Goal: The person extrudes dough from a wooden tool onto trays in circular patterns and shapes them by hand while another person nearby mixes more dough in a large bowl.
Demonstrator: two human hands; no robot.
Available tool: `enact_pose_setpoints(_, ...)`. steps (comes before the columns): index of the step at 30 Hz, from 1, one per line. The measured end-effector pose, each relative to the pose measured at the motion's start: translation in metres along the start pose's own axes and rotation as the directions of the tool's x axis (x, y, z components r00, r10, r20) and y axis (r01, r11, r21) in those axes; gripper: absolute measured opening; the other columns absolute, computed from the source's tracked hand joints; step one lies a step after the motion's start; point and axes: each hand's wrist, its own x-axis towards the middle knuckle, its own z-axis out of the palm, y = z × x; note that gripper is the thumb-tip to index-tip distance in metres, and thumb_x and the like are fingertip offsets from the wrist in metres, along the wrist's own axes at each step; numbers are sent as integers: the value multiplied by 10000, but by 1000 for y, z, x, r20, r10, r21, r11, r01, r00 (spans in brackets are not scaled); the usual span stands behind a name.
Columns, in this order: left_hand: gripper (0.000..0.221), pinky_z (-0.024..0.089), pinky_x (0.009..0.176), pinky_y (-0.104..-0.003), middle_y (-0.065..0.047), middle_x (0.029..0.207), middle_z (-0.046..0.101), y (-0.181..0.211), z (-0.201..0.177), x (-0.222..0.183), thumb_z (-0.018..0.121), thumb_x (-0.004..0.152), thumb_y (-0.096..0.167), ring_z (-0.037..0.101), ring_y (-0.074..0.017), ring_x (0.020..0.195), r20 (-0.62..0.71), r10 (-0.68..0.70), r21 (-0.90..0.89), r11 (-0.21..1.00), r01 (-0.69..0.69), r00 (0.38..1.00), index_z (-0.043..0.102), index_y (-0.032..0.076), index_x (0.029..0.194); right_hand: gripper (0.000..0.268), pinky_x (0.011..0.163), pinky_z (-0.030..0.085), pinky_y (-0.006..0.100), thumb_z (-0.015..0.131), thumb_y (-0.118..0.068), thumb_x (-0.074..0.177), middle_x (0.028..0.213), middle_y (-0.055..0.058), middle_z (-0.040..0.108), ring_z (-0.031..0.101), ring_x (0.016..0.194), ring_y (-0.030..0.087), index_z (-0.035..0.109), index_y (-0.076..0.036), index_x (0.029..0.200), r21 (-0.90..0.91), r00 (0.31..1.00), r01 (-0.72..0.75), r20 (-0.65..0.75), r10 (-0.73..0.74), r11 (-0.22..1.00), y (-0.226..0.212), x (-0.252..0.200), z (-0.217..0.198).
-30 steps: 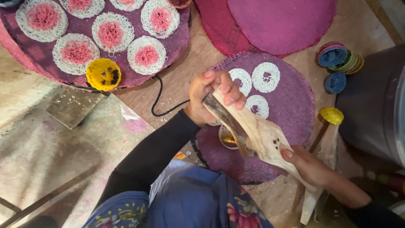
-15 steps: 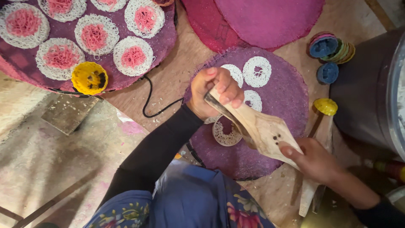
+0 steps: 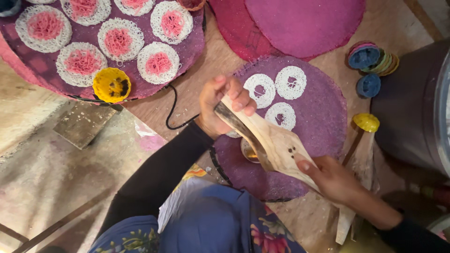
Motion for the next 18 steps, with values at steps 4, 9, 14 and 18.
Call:
enact_pose_setpoints(4, 455, 436, 802, -411, -64, 684, 520, -20, -7, 6, 412, 1077, 435, 539, -286, 793, 3, -34, -37, 999, 34, 999, 518, 96, 793, 739, 568, 515, 437, 510, -664, 907, 555, 133, 679, 651, 523, 236, 781, 12, 782, -1, 996, -88, -24, 88, 996, 5, -12, -9)
enact_pose_setpoints(9, 611, 463, 864, -413, -82, 838, 622, -17, 14, 41, 380, 1161, 586, 610, -326, 942, 271, -79, -39, 995, 93, 959, 629, 59, 979, 734, 591, 502, 447, 538, -646, 902, 592, 151, 648, 638, 576, 250, 726, 54, 790, -80, 969, -36, -246, 15, 996, 13, -18, -12)
enact_pose_setpoints(14, 790, 450, 993, -448, -166, 1279, 544, 10, 60, 38, 673, 869, 634, 536, -338, 1217, 237, -265, 546, 832, 98, 934, 521, 19, 1341, 675, 605, 536, 395, 525, -623, 862, 692, 88, 745, 684, 647, 192, 772, -6, 984, 150, 935, 170, -337, -111, 974, 36, -30, -11)
enact_pose_setpoints(18, 898, 489, 1026, -407, -182, 1400, 591, -16, 81, 19, 854, 757, 557, 588, -297, 1265, 230, -430, 883, -285, -373, 873, 560, 16, 1411, 684, 666, 526, 405, 541, -609, 899, 828, 143, 741, 681, 737, 239, 749, 30, 1025, 566, 943, 327, -254, -217, 757, 45, -23, 0)
